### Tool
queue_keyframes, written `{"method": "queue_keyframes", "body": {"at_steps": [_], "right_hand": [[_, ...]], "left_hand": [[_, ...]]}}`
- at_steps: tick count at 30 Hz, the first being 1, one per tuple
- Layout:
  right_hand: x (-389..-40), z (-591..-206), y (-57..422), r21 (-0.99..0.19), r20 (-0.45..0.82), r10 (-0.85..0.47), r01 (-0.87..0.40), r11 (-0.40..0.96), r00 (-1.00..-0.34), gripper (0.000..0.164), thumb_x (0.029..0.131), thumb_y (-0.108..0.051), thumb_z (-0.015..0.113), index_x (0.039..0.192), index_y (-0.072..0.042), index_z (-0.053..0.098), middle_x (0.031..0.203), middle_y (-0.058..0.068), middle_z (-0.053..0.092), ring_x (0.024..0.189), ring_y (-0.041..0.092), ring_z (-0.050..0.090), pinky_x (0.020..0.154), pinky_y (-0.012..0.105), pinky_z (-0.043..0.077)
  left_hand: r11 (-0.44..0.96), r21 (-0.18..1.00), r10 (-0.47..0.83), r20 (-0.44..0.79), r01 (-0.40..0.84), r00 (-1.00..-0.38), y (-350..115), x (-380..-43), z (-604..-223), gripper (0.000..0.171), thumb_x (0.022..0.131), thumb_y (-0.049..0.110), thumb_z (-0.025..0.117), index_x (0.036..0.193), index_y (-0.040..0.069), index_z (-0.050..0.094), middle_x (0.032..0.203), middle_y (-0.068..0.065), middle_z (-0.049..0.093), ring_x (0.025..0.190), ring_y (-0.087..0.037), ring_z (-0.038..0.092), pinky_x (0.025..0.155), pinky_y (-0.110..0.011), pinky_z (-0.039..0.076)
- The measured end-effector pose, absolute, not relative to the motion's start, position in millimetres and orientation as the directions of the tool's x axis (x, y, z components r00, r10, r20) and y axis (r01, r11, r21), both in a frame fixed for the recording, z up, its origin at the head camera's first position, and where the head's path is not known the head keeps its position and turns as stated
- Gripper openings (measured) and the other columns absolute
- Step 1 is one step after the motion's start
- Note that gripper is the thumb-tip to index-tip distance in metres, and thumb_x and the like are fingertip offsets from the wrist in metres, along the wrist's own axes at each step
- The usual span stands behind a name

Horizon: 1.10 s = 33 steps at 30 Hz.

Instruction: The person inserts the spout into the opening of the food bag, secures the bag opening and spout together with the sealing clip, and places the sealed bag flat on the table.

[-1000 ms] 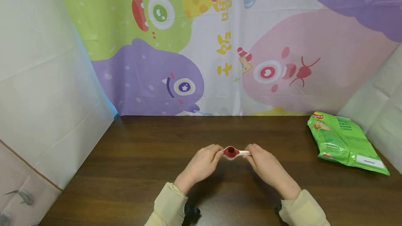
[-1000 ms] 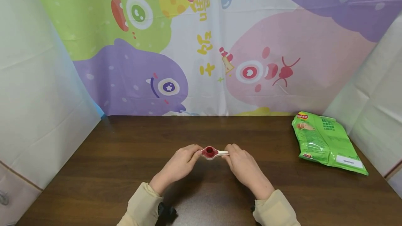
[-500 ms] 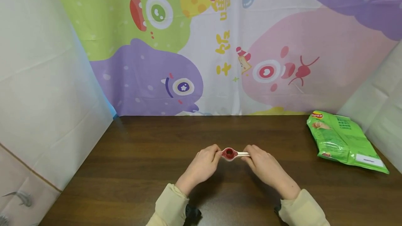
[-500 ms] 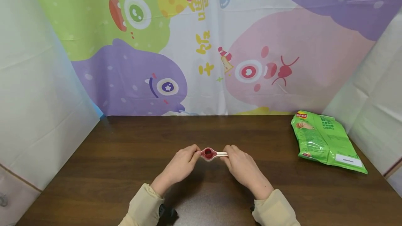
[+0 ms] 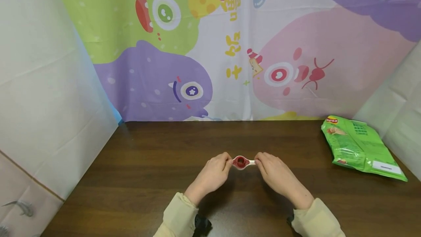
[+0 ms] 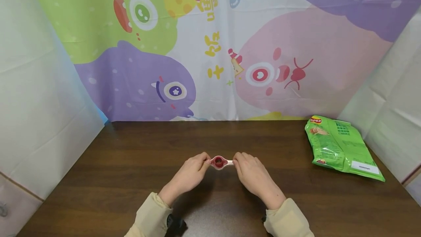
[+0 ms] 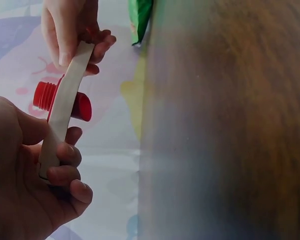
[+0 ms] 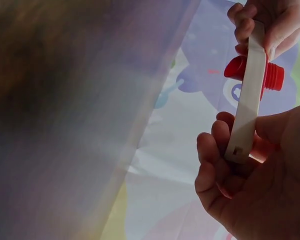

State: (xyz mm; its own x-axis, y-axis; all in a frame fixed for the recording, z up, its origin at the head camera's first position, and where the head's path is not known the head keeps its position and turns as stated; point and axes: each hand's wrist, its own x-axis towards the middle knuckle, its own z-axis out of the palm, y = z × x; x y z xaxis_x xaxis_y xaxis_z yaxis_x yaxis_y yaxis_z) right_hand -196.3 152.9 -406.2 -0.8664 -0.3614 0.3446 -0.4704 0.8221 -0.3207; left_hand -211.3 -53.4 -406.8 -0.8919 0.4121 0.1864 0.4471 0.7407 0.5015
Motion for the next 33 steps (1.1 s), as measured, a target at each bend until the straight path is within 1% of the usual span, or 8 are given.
{"method": "queue_keyframes", "body": {"at_steps": [4,9,11,15,18,23,30,33], "right_hand": [[-195.9,-405.2,152.2,-0.362,0.329,-0.36,-0.468,0.806,-0.873,0.01,0.093,-0.012,0.048,0.09,-0.01,0.057,0.072,-0.008,0.045,0.066,0.008,0.04,0.061,0.026,0.038],[-196.3,-404.8,152.0,-0.39,0.325,-0.364,-0.474,0.789,-0.873,0.008,0.093,-0.011,0.049,0.092,-0.008,0.056,0.074,-0.007,0.045,0.067,0.007,0.039,0.06,0.024,0.038],[-196.7,-405.1,152.2,-0.398,0.323,-0.368,-0.478,0.783,-0.872,0.006,0.092,-0.01,0.05,0.093,-0.008,0.056,0.076,-0.006,0.046,0.067,0.007,0.04,0.06,0.024,0.039],[-197.6,-405.1,153.2,-0.422,0.313,-0.376,-0.482,0.768,-0.872,0.006,0.091,-0.007,0.051,0.094,-0.006,0.056,0.08,-0.001,0.052,0.068,0.008,0.042,0.062,0.027,0.041],[-197.8,-404.2,152.3,-0.431,0.319,-0.352,-0.465,0.774,-0.88,0.007,0.091,-0.006,0.051,0.094,-0.005,0.057,0.082,0.002,0.055,0.07,0.01,0.047,0.063,0.03,0.043],[-197.2,-403.0,149.4,-0.427,0.332,-0.3,-0.426,0.798,-0.894,0.008,0.09,-0.008,0.053,0.091,-0.004,0.059,0.081,0.003,0.057,0.072,0.014,0.054,0.066,0.034,0.045],[-195.5,-403.5,150.1,-0.416,0.325,-0.298,-0.419,0.807,-0.897,0.008,0.09,-0.011,0.055,0.092,-0.005,0.06,0.081,-0.001,0.055,0.069,0.011,0.048,0.064,0.031,0.043],[-194.5,-404.6,150.3,-0.376,0.371,-0.308,-0.445,0.813,-0.876,0.01,0.088,-0.013,0.058,0.094,-0.006,0.06,0.087,0.001,0.056,0.076,0.014,0.051,0.069,0.034,0.043]], "left_hand": [[0.742,0.501,0.41,0.185,0.445,-0.893,-53.0,-212.1,-406.7,0.02,0.096,0.026,0.042,0.093,0.013,0.056,0.086,0.002,0.059,0.077,-0.011,0.054,0.071,-0.028,0.044],[0.737,0.518,0.4,0.183,0.434,-0.898,-52.9,-212.8,-406.5,0.019,0.096,0.025,0.043,0.094,0.012,0.057,0.084,0.003,0.057,0.074,-0.011,0.052,0.068,-0.027,0.043],[0.737,0.519,0.396,0.186,0.432,-0.899,-52.7,-212.9,-406.5,0.019,0.096,0.025,0.043,0.094,0.012,0.057,0.085,0.003,0.057,0.074,-0.011,0.052,0.068,-0.027,0.043],[0.738,0.512,0.392,0.204,0.438,-0.897,-53.0,-213.6,-407.7,0.019,0.096,0.025,0.043,0.094,0.013,0.057,0.086,0.002,0.059,0.077,-0.012,0.054,0.071,-0.03,0.044],[0.738,0.511,0.387,0.214,0.441,-0.897,-53.3,-213.6,-408.4,0.018,0.096,0.024,0.043,0.094,0.012,0.057,0.087,0.002,0.059,0.078,-0.013,0.056,0.072,-0.031,0.044],[0.735,0.512,0.384,0.225,0.444,-0.896,-53.1,-213.8,-409.0,0.017,0.096,0.021,0.043,0.094,0.011,0.057,0.086,0.001,0.059,0.077,-0.015,0.056,0.071,-0.031,0.044],[0.735,0.511,0.396,0.21,0.445,-0.894,-53.3,-213.4,-409.8,0.018,0.095,0.022,0.044,0.093,0.011,0.058,0.083,0.001,0.06,0.075,-0.014,0.055,0.07,-0.03,0.044],[0.733,0.509,0.404,0.207,0.451,-0.891,-53.2,-213.0,-410.6,0.018,0.095,0.022,0.045,0.092,0.011,0.059,0.082,0.002,0.06,0.074,-0.013,0.055,0.068,-0.029,0.044]]}}
